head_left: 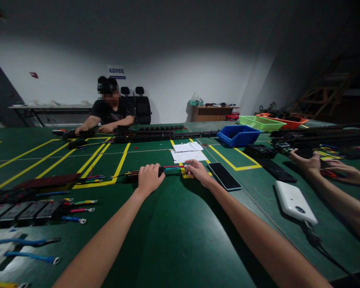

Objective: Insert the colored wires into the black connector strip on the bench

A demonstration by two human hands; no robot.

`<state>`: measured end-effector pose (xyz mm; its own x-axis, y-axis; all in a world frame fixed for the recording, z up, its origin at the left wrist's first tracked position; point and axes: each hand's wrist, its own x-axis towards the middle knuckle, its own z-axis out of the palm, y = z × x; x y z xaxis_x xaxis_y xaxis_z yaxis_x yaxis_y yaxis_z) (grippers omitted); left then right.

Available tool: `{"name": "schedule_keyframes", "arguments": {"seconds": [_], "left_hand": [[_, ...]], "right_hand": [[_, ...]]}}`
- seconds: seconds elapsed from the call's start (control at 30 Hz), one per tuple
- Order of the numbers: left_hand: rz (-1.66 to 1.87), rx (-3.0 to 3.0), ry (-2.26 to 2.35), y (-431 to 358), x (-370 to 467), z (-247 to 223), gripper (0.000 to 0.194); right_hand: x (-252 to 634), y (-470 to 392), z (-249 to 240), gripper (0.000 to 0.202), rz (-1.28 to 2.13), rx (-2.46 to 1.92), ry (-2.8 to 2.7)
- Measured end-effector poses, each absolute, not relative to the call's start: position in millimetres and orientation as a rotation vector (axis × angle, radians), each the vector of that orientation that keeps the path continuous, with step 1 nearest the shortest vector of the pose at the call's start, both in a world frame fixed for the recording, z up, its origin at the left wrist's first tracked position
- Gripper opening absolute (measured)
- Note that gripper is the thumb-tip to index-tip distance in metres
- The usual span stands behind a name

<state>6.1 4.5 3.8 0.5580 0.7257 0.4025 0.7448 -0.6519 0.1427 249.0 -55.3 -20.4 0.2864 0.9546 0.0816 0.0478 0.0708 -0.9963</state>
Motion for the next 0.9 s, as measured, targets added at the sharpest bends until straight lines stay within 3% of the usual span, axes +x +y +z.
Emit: {"name": "schedule_keyframes", "arguments": {"seconds": [0.37, 0.9], "left_hand": [[-0.687, -2.730, -1.293, 5.0, 6.7, 3.0, 0.035], [-0.684, -2.723, -1.274, 5.5, 6.1, 2.2, 0.035]], "right_hand": [[247.6, -52.7, -18.3, 0.006, 0.909, -1.389, -1.056], [248.7, -57.3, -16.1, 0.022, 0.934, -1.295, -1.001]]}}
